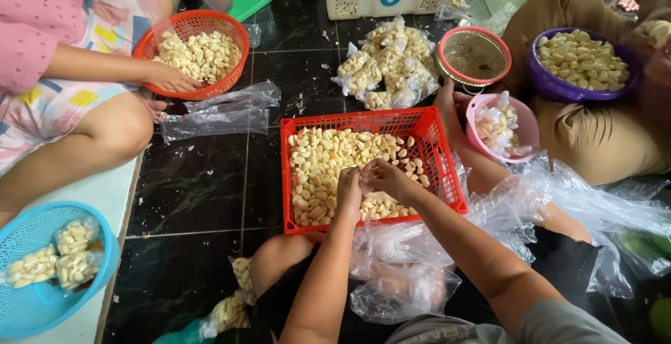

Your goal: The person places garlic cloves into small plastic bags and seals them by hand while sitting on the floor.

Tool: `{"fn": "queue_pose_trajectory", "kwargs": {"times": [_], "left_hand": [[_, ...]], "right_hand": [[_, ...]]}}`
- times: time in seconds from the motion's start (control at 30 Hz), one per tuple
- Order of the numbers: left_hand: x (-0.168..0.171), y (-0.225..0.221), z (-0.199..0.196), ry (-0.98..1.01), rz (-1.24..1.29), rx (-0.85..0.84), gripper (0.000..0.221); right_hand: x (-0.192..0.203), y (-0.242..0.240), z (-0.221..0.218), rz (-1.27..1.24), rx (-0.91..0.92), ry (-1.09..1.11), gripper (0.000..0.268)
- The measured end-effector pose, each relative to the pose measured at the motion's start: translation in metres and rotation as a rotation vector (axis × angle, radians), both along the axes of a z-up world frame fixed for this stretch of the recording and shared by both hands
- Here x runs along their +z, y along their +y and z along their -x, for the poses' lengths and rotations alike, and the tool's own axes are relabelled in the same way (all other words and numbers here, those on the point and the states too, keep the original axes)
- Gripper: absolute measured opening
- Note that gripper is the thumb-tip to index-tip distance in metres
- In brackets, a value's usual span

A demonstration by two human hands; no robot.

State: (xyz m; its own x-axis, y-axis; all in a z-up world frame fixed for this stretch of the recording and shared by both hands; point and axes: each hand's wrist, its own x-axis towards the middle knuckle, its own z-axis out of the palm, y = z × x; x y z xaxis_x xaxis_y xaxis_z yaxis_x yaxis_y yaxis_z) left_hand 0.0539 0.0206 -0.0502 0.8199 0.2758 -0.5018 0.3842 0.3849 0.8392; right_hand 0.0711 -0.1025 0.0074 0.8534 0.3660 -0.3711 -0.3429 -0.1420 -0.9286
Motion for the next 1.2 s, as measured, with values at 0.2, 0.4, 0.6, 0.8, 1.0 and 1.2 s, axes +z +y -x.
{"fn": "queue_pose_trajectory", "kwargs": {"times": [0.2,0.4,0.6,0.8,1.0,1.2], "left_hand": [[-0.010,-0.001,-0.001,-0.081,-0.434,-0.055,0.021],[-0.031,-0.002,-0.009,-0.173,-0.486,-0.022,0.017],[0.001,0.003,0.005,-0.156,-0.489,-0.039,0.019],[0.012,0.006,0.006,-0.071,-0.347,0.094,0.018],[0.050,0.022,0.004,-0.036,-0.198,0.196,0.022],[0.038,0.024,-0.001,-0.034,-0.218,0.194,0.021]], "right_hand": [[-0.049,0.001,-0.005,0.543,0.037,-0.322,0.044],[-0.055,0.006,-0.005,0.934,0.056,-0.880,0.026],[-0.027,-0.002,0.000,1.059,0.254,-0.837,0.022],[-0.057,-0.019,-0.040,0.494,0.030,-0.333,0.030],[-0.061,-0.022,-0.033,1.169,0.423,-0.242,0.104],[-0.056,0.006,-0.009,1.229,0.783,-0.345,0.096]]}}
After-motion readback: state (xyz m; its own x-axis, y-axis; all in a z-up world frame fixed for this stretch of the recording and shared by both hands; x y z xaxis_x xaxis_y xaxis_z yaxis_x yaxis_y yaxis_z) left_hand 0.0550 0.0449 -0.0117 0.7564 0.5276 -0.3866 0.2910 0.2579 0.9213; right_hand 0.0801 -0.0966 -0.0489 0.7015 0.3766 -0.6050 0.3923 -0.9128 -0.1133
